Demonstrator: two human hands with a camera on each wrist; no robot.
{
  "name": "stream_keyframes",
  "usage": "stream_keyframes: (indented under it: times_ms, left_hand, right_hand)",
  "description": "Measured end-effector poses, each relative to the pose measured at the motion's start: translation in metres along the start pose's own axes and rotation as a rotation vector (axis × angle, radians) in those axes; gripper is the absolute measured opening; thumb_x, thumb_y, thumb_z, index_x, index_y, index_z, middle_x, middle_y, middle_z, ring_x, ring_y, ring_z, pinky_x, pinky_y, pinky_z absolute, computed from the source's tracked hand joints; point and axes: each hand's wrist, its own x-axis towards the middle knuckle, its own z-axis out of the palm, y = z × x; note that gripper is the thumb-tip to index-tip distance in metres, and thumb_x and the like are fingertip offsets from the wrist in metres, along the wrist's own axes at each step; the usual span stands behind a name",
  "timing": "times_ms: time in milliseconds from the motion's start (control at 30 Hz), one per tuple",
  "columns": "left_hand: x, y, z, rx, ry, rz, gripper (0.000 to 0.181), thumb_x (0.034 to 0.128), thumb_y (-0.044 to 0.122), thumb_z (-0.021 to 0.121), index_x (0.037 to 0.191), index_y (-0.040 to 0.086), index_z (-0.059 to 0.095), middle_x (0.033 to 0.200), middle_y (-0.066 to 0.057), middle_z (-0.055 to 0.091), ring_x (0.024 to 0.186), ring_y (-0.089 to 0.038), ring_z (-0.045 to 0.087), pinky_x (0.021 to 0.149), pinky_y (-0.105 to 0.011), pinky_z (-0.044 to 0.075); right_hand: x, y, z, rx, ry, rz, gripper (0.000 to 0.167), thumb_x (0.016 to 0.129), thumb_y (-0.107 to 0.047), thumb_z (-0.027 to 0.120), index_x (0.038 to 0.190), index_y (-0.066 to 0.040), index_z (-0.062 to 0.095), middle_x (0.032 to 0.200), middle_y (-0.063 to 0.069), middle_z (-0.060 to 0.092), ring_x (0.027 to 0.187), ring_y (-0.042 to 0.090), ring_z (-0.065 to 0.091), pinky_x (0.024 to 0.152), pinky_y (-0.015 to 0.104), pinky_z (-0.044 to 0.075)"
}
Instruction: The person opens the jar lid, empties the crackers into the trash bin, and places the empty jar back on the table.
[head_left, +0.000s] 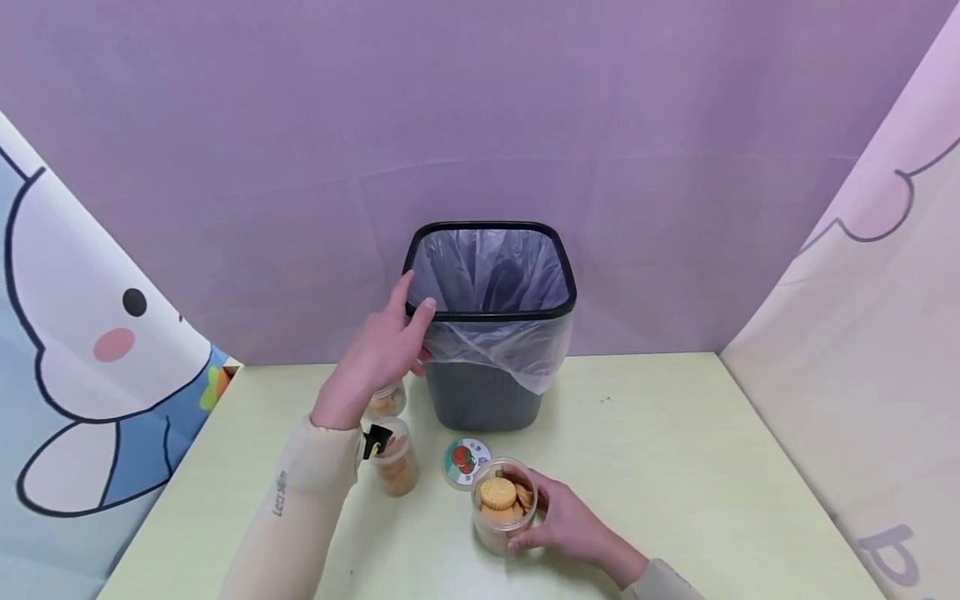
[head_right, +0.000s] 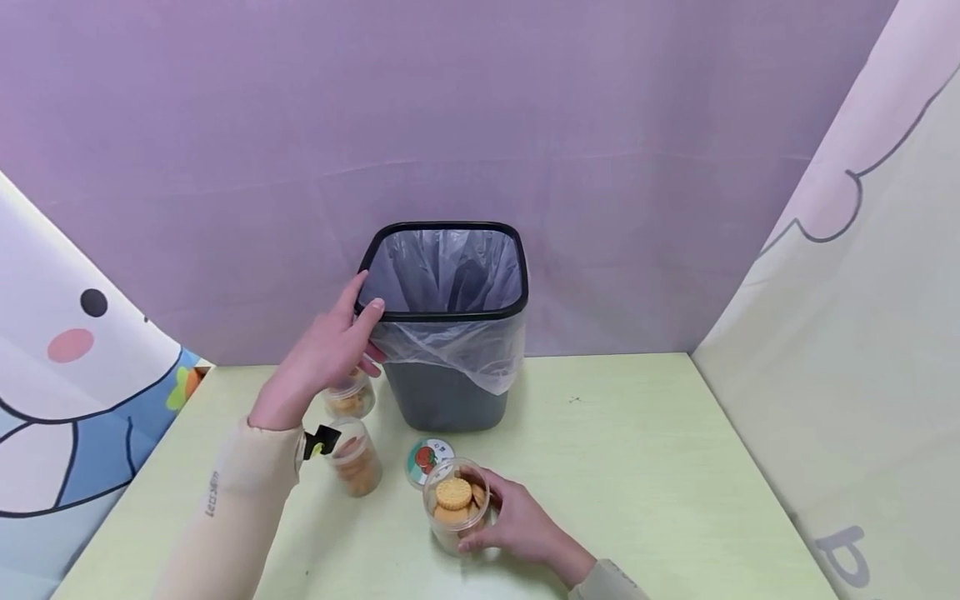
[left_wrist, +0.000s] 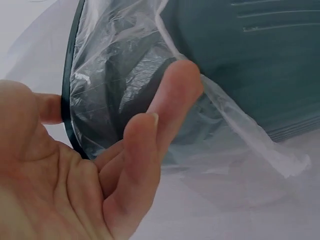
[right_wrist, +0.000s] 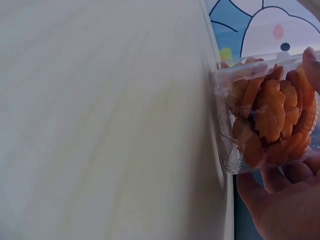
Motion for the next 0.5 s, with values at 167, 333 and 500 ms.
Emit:
stream_keyframes:
  times_ms: [167,333,500]
  left_hand:
    - [-0.0005,-0.0006,0.0037,-0.031,0.022,-0.001,0.073,0.1016,0.063,0.03,0.16,0.034,-0.004,0.08,-0.008,0.072,0.059,-0.019,0.068,0.1,-0.053,0.043]
    - [-0.0003,-0.0018,0.0061,-0.046,0.042,-0.008,0.072,0.1016,0.063,0.029,0.16,0.035,-0.003,0.077,-0.007,0.071,0.059,-0.02,0.067,0.097,-0.051,0.045]
    - [0.0002,-0.0014,0.0072,-0.031,0.05,-0.017,0.068,0.103,0.06,0.027,0.16,0.034,0.0,0.076,-0.006,0.071,0.059,-0.019,0.067,0.093,-0.05,0.046]
  right_hand:
    - [-0.0006,-0.0002,0.0014,0.007,0.018,-0.014,0.092,0.068,-0.024,0.092,0.148,-0.019,0.046,0.147,-0.005,0.05,0.137,0.019,0.043,0.111,0.024,0.031]
    - [0.0009,-0.003,0.0012,0.025,0.038,-0.014,0.09,0.068,-0.024,0.092,0.146,-0.017,0.048,0.145,-0.004,0.052,0.137,0.022,0.044,0.11,0.025,0.033]
    - [0.0006,-0.0064,-0.0035,0.016,0.063,-0.027,0.089,0.067,-0.024,0.092,0.145,-0.014,0.05,0.145,0.003,0.053,0.134,0.022,0.046,0.109,0.026,0.035]
